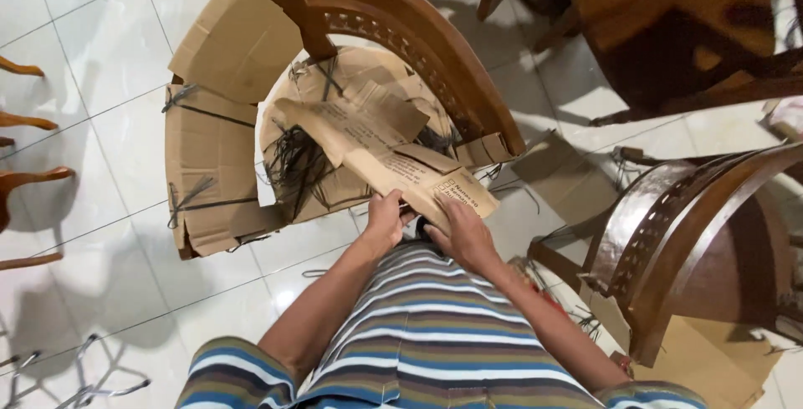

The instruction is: Wrapping wooden chairs with cardboard and securing them with plastic ties for transport

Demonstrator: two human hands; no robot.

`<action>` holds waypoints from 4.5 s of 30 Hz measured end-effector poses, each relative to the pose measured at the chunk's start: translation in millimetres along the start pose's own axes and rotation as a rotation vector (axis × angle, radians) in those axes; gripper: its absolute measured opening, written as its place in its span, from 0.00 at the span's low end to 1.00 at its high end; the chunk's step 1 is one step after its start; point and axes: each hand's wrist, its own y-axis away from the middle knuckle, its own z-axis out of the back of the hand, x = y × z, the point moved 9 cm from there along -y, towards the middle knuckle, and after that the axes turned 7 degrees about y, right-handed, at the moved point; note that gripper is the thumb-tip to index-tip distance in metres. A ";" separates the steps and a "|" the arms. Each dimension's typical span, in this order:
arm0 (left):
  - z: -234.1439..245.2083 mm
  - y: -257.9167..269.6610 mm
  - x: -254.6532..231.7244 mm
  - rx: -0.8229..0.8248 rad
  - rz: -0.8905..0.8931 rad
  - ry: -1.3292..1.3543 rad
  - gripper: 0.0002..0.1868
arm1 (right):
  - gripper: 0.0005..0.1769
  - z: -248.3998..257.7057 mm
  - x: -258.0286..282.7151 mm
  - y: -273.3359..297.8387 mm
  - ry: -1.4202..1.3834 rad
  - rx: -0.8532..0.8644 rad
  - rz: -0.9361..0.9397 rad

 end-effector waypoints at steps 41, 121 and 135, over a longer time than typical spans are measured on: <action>-105.0 -76.5 -236.2 0.639 -0.681 -1.701 0.37 | 0.22 80.1 97.7 8.6 -0.367 0.120 -0.175; -295.0 -154.6 -308.4 0.768 -1.637 -2.116 0.61 | 0.24 113.2 -99.1 -128.3 0.517 -0.453 -0.550; -316.3 -180.5 -316.4 0.616 -1.498 -2.301 0.40 | 0.31 94.9 -122.1 -138.1 0.504 -0.352 -0.579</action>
